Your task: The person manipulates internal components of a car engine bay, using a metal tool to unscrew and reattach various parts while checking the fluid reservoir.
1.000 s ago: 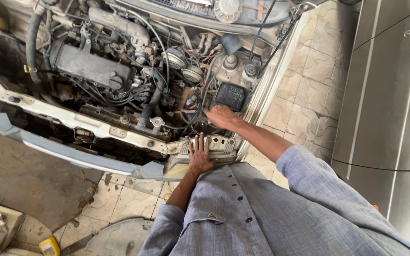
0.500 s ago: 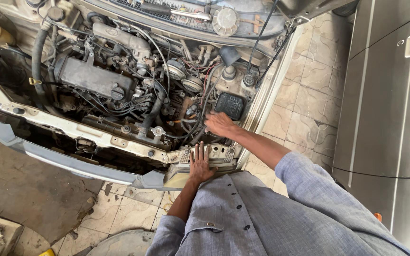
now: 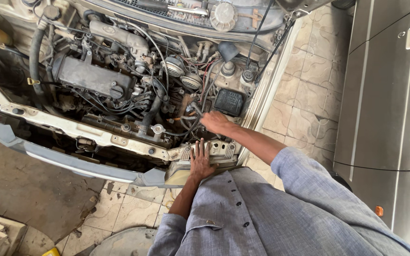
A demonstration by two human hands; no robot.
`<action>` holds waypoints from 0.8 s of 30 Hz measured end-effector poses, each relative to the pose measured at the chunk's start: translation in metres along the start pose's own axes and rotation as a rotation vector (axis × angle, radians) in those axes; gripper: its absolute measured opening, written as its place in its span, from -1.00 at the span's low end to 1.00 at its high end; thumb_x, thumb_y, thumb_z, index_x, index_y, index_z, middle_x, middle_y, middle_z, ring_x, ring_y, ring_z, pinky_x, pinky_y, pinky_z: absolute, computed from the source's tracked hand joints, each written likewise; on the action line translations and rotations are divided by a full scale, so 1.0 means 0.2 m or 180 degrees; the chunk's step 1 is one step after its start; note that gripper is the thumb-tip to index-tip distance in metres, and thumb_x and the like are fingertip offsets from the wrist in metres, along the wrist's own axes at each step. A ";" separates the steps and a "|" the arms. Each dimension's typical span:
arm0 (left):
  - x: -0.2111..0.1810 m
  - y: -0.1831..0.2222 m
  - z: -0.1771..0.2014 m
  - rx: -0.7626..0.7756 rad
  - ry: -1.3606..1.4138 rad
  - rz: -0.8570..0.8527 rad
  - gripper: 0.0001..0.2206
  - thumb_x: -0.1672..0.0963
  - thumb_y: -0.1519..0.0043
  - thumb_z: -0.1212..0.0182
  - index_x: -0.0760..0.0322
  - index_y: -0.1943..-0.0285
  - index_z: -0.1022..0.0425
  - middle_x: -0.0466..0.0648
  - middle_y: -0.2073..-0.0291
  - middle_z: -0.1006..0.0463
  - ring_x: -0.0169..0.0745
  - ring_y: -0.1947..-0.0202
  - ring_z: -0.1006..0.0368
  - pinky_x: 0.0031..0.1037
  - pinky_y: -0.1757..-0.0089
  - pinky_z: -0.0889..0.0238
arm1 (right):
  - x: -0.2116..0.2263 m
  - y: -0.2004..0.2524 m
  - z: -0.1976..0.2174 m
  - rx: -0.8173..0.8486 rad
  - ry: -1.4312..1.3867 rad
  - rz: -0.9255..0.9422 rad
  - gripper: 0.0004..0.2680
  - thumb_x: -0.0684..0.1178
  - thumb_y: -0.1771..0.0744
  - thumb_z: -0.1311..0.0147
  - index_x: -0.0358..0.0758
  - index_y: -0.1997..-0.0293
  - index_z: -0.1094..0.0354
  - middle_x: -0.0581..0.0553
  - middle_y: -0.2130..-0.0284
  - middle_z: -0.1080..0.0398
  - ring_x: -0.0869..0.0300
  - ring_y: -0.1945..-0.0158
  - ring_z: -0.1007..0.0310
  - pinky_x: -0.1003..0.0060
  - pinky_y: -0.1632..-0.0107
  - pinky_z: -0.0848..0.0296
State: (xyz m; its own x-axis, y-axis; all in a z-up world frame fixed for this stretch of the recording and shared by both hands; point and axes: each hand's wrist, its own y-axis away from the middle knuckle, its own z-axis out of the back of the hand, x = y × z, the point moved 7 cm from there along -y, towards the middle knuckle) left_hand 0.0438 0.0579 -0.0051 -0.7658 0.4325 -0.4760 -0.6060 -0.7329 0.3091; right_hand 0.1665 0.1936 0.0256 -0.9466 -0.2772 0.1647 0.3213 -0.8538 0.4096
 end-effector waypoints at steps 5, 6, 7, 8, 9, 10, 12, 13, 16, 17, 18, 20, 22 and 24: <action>0.00 0.00 0.00 -0.0073 -0.0031 -0.0042 0.07 -0.14 -0.02 -0.41 0.18 -0.63 0.22 0.18 -0.59 0.34 0.23 -0.58 0.43 0.13 -0.38 0.39 | -0.07 -0.03 -0.05 -0.0287 0.0575 0.0251 -0.88 -0.35 -0.15 -0.06 -0.24 0.45 -0.43 -0.17 0.38 -0.38 0.15 0.43 -0.37 0.28 0.50 -0.47; 0.00 0.00 -0.01 -0.0071 -0.0014 -0.0048 0.07 -0.14 -0.02 -0.41 0.18 -0.63 0.22 0.18 -0.60 0.34 0.23 -0.58 0.43 0.14 -0.38 0.39 | -0.05 0.00 0.00 -0.0732 0.0885 0.0471 -0.93 -0.25 -0.09 -0.14 -0.16 0.59 -0.41 -0.15 0.29 -0.38 0.15 0.34 -0.36 0.30 0.48 -0.47; 0.00 0.00 -0.02 -0.0069 0.0003 -0.0053 0.07 -0.14 -0.02 -0.41 0.17 -0.63 0.21 0.17 -0.60 0.34 0.23 -0.58 0.43 0.14 -0.38 0.39 | -0.01 0.04 0.04 -0.1177 0.1194 0.0690 -0.93 -0.15 -0.03 -0.21 -0.09 0.73 -0.39 -0.12 0.19 -0.38 0.15 0.26 -0.35 0.32 0.46 -0.47; 0.01 0.00 -0.02 -0.0082 0.0018 -0.0043 0.07 -0.15 -0.02 -0.41 0.17 -0.63 0.21 0.17 -0.60 0.34 0.23 -0.58 0.43 0.15 -0.38 0.40 | 0.02 0.09 0.13 -0.1840 0.1132 0.0912 -0.92 -0.15 0.00 -0.13 -0.09 0.71 -0.29 -0.14 0.23 -0.39 0.13 0.29 -0.38 0.26 0.41 -0.50; 0.01 -0.01 -0.01 -0.0101 0.0019 -0.0055 0.06 -0.15 -0.02 -0.41 0.17 -0.63 0.21 0.17 -0.60 0.34 0.24 -0.58 0.43 0.15 -0.38 0.39 | 0.05 0.16 0.22 -0.2506 0.1054 0.1123 -0.90 -0.14 0.03 -0.04 -0.09 0.69 -0.19 -0.16 0.27 -0.40 0.11 0.32 -0.41 0.20 0.36 -0.53; 0.01 -0.01 -0.02 -0.0098 0.0028 -0.0062 0.06 -0.14 -0.02 -0.41 0.17 -0.63 0.21 0.17 -0.59 0.34 0.24 -0.58 0.43 0.14 -0.38 0.39 | 0.09 0.24 0.29 -0.3158 0.0944 0.1314 -0.86 -0.14 0.07 0.04 -0.10 0.67 -0.09 -0.17 0.31 -0.42 0.10 0.35 -0.44 0.15 0.32 -0.56; 0.01 0.00 -0.03 -0.0080 0.0040 -0.0059 0.06 -0.14 -0.02 -0.41 0.17 -0.63 0.21 0.17 -0.59 0.34 0.24 -0.58 0.43 0.15 -0.38 0.39 | 0.00 0.09 0.22 -0.1046 0.0166 0.0298 -0.76 -0.31 -0.20 0.08 -0.35 0.07 -0.19 -0.25 0.45 -0.39 0.06 0.49 -0.44 0.14 0.45 -0.53; 0.01 0.01 -0.03 -0.0065 0.0043 -0.0050 0.07 -0.14 -0.02 -0.41 0.17 -0.63 0.22 0.17 -0.59 0.34 0.24 -0.58 0.43 0.15 -0.38 0.39 | -0.03 0.08 0.14 0.0000 -0.0216 -0.0233 -0.69 -0.40 -0.33 0.11 -0.47 -0.23 -0.24 -0.28 0.51 -0.37 0.04 0.56 -0.44 0.14 0.52 -0.52; 0.01 -0.01 -0.01 -0.0070 0.0053 -0.0027 0.07 -0.14 -0.02 -0.41 0.17 -0.63 0.22 0.16 -0.60 0.34 0.24 -0.58 0.43 0.15 -0.38 0.39 | -0.01 0.14 0.13 0.0109 -0.1342 -0.0697 -0.53 -0.28 -0.33 0.06 -0.33 -0.45 0.05 -0.29 0.53 -0.36 0.01 0.59 -0.35 0.15 0.55 -0.48; 0.01 0.00 -0.01 -0.0054 0.0055 -0.0028 0.06 -0.14 -0.02 -0.41 0.16 -0.63 0.22 0.16 -0.60 0.34 0.24 -0.58 0.43 0.16 -0.38 0.38 | 0.03 0.13 0.15 -0.0197 -0.0969 -0.0384 -0.55 -0.32 -0.28 0.04 -0.35 -0.36 -0.09 -0.28 0.52 -0.36 0.03 0.58 -0.35 0.17 0.55 -0.45; 0.01 0.00 -0.01 -0.0086 0.0067 -0.0045 0.06 -0.13 -0.02 -0.41 0.16 -0.63 0.21 0.16 -0.60 0.34 0.24 -0.58 0.42 0.16 -0.38 0.38 | 0.06 0.12 0.17 -0.0504 -0.0591 -0.0075 -0.57 -0.36 -0.23 0.02 -0.37 -0.27 -0.23 -0.27 0.52 -0.35 0.05 0.57 -0.34 0.20 0.54 -0.41; 0.01 0.00 -0.01 -0.0140 0.0087 -0.0079 0.06 -0.13 -0.02 -0.42 0.16 -0.63 0.21 0.16 -0.60 0.34 0.24 -0.58 0.42 0.16 -0.38 0.37 | 0.07 0.09 0.11 -0.0420 -0.0187 0.0102 -0.54 -0.43 -0.18 0.02 -0.38 -0.22 -0.34 -0.27 0.48 -0.36 0.06 0.54 -0.37 0.24 0.55 -0.41; 0.02 0.00 -0.02 -0.0064 0.0083 -0.0061 0.07 -0.13 -0.02 -0.42 0.17 -0.63 0.23 0.16 -0.60 0.35 0.24 -0.58 0.43 0.17 -0.37 0.39 | 0.04 0.05 0.00 0.0355 -0.0128 -0.0160 -0.47 -0.50 -0.16 0.06 -0.38 -0.28 -0.29 -0.29 0.42 -0.39 0.05 0.51 -0.42 0.27 0.56 -0.46; 0.02 0.00 -0.02 -0.0029 0.0076 -0.0047 0.08 -0.14 -0.01 -0.43 0.17 -0.63 0.23 0.16 -0.60 0.36 0.24 -0.58 0.44 0.17 -0.38 0.39 | 0.02 0.05 -0.01 0.0218 0.0673 0.0068 -0.67 -0.46 -0.20 0.06 -0.42 -0.01 -0.46 -0.37 0.20 -0.35 0.10 0.45 -0.40 0.29 0.53 -0.43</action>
State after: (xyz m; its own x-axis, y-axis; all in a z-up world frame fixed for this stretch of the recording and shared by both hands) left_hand 0.0427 0.0574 -0.0109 -0.7514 0.4306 -0.5000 -0.6152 -0.7313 0.2946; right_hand 0.1656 0.1836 0.0280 -0.9219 -0.3873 -0.0148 0.3356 -0.8169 0.4692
